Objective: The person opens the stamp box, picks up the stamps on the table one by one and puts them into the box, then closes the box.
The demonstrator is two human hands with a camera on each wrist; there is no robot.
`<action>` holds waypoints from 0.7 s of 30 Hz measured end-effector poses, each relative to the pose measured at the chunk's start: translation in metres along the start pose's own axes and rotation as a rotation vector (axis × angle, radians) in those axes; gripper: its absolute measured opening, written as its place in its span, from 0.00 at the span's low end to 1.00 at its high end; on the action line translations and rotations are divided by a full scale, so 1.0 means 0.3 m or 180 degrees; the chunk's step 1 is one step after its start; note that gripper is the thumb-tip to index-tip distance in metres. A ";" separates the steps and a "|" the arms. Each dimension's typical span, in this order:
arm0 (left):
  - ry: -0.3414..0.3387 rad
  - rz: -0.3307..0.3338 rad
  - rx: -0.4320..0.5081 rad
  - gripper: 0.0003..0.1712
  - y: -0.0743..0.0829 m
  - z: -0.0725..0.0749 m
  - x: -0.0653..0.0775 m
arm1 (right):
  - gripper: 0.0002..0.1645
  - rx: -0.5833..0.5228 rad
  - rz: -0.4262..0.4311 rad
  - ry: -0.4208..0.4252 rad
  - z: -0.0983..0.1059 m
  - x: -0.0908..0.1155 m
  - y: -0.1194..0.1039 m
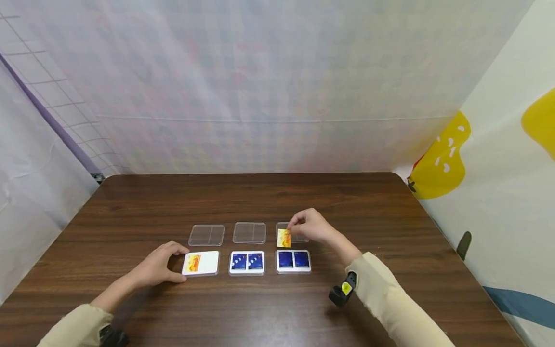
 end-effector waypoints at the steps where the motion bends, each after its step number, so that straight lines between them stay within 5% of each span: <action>1: 0.0002 -0.0006 -0.0001 0.32 -0.001 0.000 0.000 | 0.06 -0.0047 -0.0011 -0.0016 -0.017 -0.006 -0.011; 21: -0.0030 0.0016 -0.0013 0.32 0.005 0.002 0.002 | 0.05 -0.0435 -0.0045 -0.0272 -0.329 -0.071 -0.150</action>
Point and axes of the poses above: each hand's wrist, its own x-axis away from the middle knuckle, its own z-axis out of the back of the hand, y = z × x, the point moved 6 cm from there along -x, towards the middle knuckle, and after that the axes turned 12 degrees about y, right-handed, at the moved point
